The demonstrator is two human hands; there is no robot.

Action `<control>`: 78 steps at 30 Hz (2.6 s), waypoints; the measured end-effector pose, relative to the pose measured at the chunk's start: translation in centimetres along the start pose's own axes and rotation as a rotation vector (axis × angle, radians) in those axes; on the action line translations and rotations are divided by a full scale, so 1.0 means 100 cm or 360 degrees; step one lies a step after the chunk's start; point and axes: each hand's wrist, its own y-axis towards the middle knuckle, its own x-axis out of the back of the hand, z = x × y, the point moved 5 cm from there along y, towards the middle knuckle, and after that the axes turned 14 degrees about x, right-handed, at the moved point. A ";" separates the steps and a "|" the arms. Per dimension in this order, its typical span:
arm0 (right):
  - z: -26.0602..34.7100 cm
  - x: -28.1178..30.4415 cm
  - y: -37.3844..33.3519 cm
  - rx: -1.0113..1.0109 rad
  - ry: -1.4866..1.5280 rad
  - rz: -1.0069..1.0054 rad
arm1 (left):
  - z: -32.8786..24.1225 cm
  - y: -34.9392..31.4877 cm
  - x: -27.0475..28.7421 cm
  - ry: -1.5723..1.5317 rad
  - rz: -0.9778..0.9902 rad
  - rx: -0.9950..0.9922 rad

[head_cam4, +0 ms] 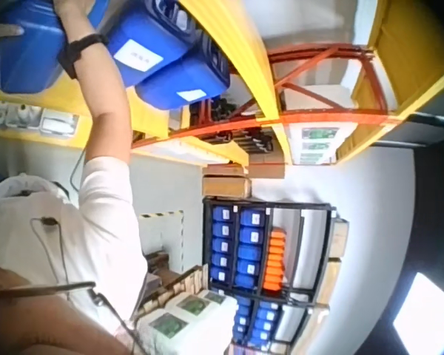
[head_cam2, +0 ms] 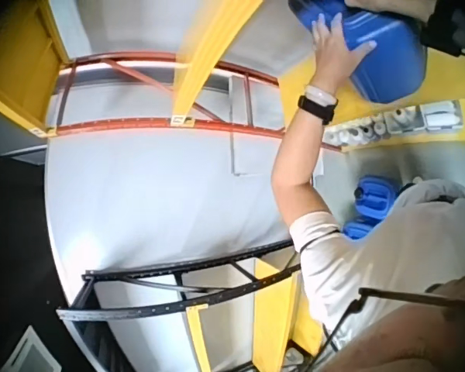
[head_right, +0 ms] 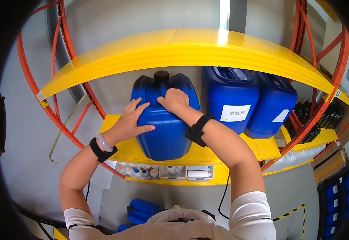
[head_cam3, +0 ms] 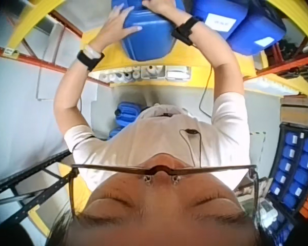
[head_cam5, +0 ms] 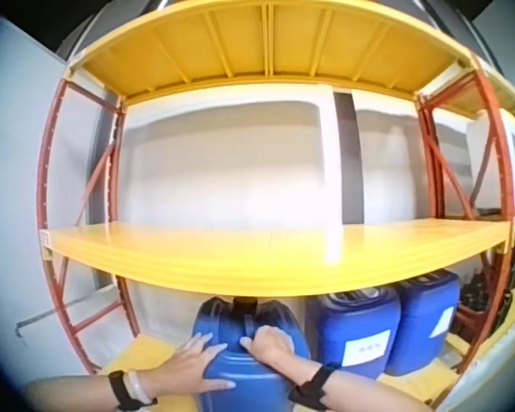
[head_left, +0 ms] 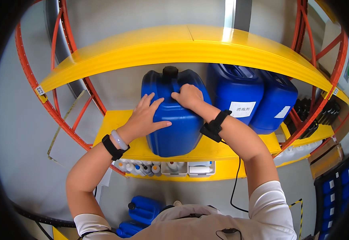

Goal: The person repeatedly picks up white and blue plastic jerrycans from a wooden pallet and places them onto yellow warehouse shelves. The person handles the containers one at a time, arranging them in rows on the shelves and on the pallet throughout the clip.

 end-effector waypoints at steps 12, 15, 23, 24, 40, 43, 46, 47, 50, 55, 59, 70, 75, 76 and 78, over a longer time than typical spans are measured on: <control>-0.034 -0.044 0.081 -0.0172 -0.0237 0.0153 | 0.066 0.091 -0.063 -0.0173 0.0040 -0.0026; -0.055 -0.050 0.095 -0.0182 -0.0209 0.0138 | 0.069 0.110 -0.073 -0.0267 0.0045 -0.0070; -0.076 -0.058 0.124 -0.0031 -0.0259 -0.0126 | 0.080 0.148 -0.081 -0.0352 0.0080 -0.0015; -0.078 -0.060 0.131 0.0112 -0.0305 -0.0249 | 0.081 0.151 -0.082 -0.0347 0.0073 -0.0010; -0.100 -0.051 0.148 0.0747 -0.0245 -0.0661 | 0.063 0.170 -0.087 -0.0426 -0.0041 -0.0177; -0.099 -0.056 0.148 0.0775 -0.0255 -0.0815 | 0.066 0.169 -0.085 -0.0465 -0.0081 -0.0258; -0.107 -0.051 0.143 0.0591 -0.0279 -0.0930 | 0.058 0.171 -0.086 -0.0513 -0.0104 -0.0350; -0.097 -0.051 0.140 0.0505 -0.0329 -0.0939 | 0.062 0.170 -0.085 -0.0495 -0.0085 -0.0304; -0.081 -0.044 0.125 0.0416 -0.0315 -0.1009 | 0.066 0.168 -0.086 -0.0447 -0.0052 -0.0220; -0.089 -0.043 0.115 0.0282 -0.0381 -0.0953 | 0.057 0.169 -0.090 -0.0470 -0.0068 -0.0196; -0.057 -0.048 0.086 0.0423 -0.0418 -0.0910 | 0.077 0.136 -0.103 -0.0679 -0.0432 -0.0116; -0.121 -0.116 -0.186 0.0458 0.0338 -0.0390 | 0.110 -0.196 -0.293 -0.1043 0.0211 0.0978; -0.167 -0.160 -0.295 0.0303 0.0391 -0.0067 | 0.062 -0.348 -0.348 -0.0999 0.0359 0.1237; -0.172 -0.168 -0.308 0.0327 0.0389 0.0006 | 0.049 -0.363 -0.350 -0.0902 0.0357 0.1182; -0.168 -0.179 -0.322 0.0333 0.0434 0.0222 | 0.020 -0.374 -0.333 -0.0949 0.0569 0.1235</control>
